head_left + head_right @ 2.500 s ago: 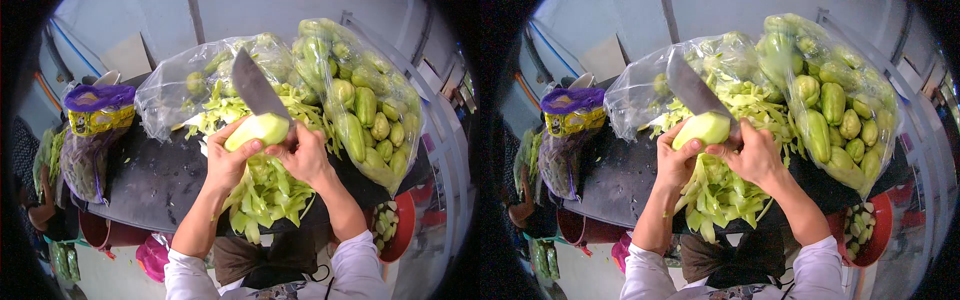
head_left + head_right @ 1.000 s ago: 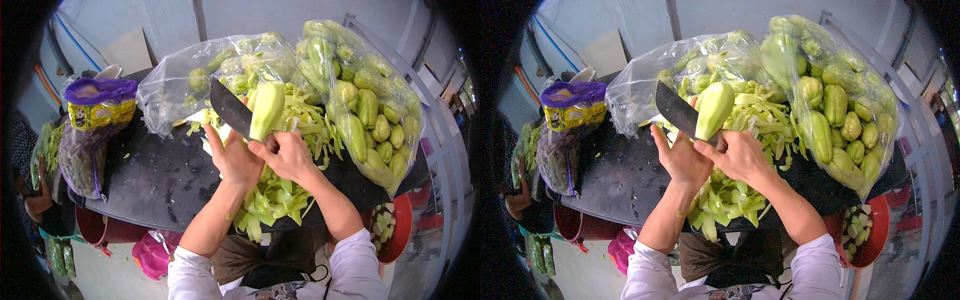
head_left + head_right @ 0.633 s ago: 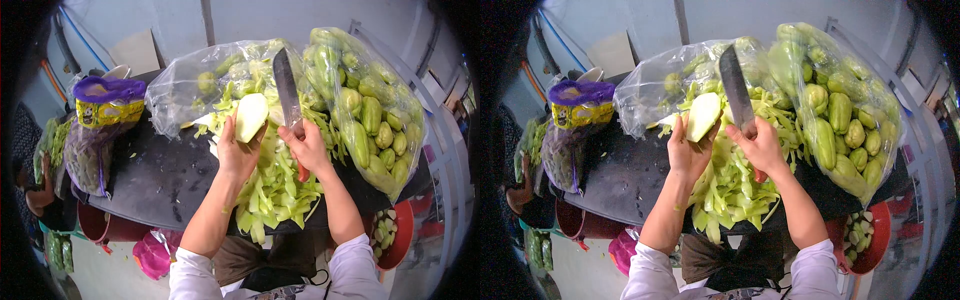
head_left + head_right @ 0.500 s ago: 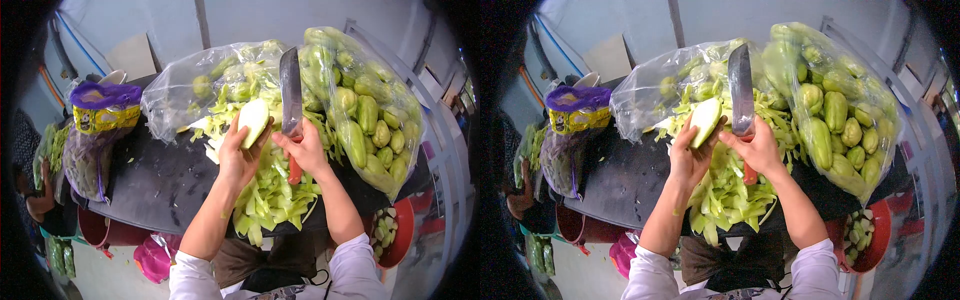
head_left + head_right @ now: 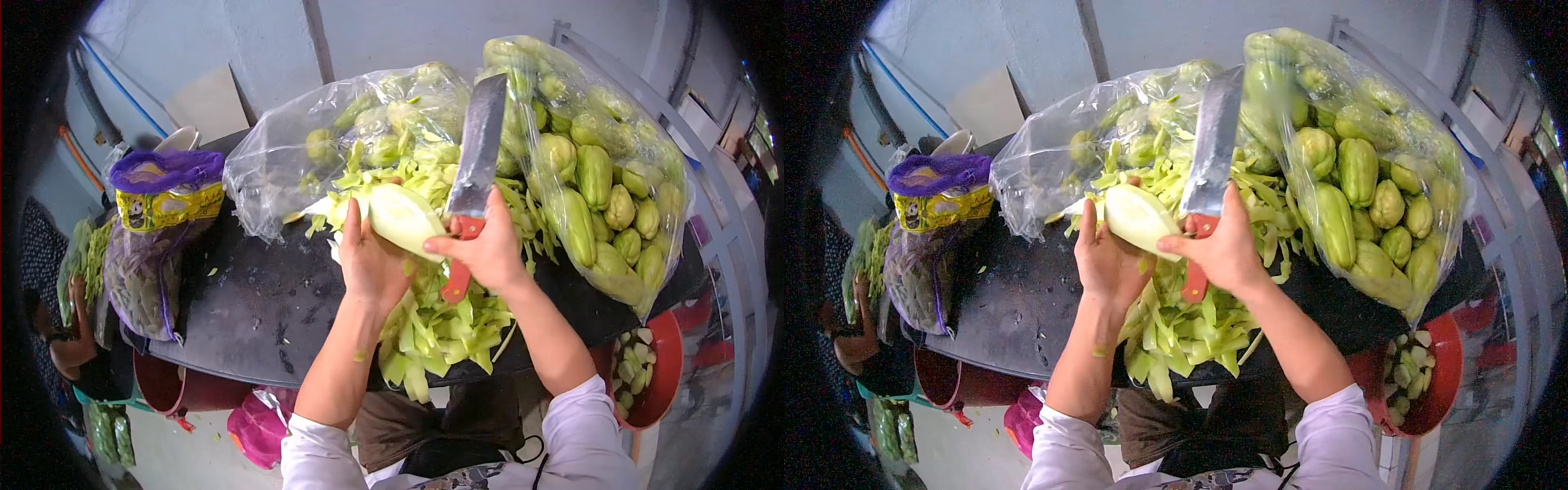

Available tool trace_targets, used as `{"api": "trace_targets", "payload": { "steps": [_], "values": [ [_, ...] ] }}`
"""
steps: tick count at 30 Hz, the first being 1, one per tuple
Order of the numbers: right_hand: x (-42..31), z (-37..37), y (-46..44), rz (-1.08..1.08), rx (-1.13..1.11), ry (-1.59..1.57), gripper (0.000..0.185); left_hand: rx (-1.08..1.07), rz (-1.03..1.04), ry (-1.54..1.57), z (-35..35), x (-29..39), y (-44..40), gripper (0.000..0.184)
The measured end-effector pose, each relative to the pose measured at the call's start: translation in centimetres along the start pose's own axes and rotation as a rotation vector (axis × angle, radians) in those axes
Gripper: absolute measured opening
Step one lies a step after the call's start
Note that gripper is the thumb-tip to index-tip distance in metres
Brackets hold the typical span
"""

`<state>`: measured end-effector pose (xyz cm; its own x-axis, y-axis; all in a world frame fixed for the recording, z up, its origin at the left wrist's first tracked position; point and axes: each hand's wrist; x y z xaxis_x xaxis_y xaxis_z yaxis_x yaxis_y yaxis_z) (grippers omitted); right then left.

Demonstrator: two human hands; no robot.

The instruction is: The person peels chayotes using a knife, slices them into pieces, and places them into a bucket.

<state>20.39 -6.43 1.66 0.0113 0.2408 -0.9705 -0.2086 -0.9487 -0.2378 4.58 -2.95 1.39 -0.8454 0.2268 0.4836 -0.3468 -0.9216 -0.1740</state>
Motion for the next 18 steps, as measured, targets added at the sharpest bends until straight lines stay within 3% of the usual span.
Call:
{"api": "trace_targets", "payload": {
  "steps": [3,5,9,11,13,14,15,18],
  "values": [
    [0.0,-2.3,-1.3,0.013,0.045,0.069,0.066,-0.027,-0.122,-0.014,-0.2,0.6,-0.2,0.069],
    [-0.9,-3.4,-1.7,0.011,0.052,0.09,0.064,0.052,-0.258,-0.214,0.6,0.9,-0.2,0.071],
    [-0.8,-4.8,-2.3,-0.032,-0.108,-0.055,0.061,-0.151,-0.456,-0.202,-0.9,1.4,-0.6,0.063],
    [-1.1,-4.4,-2.3,-0.087,-0.152,-0.065,0.057,-0.1,-0.453,-0.171,-0.5,0.8,-0.4,0.061],
    [-1.4,-4.0,-2.1,-0.064,-0.056,0.067,0.052,-0.046,-0.445,-0.146,0.0,0.7,-0.1,0.06],
    [-1.4,-3.7,-2.0,-0.094,-0.05,0.024,0.038,0.0,-0.292,-0.097,0.2,0.8,0.0,0.06],
    [-1.4,-3.8,-1.9,-0.094,-0.051,0.024,0.038,0.046,-0.14,-0.046,0.3,0.8,0.0,0.059],
    [-1.4,-4.5,-1.7,0.019,-0.058,-0.012,0.02,0.099,0.085,-0.044,-1.3,3.3,-0.4,0.061]
  ]
}}
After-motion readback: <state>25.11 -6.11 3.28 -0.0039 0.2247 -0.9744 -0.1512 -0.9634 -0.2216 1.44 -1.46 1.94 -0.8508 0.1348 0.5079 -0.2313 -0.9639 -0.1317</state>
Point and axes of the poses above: each hand's wrist, its own y-axis away from the middle knuckle, its own z-axis out of the palm, x = y × z, and after that the axes turned 7 degrees about z, right-handed
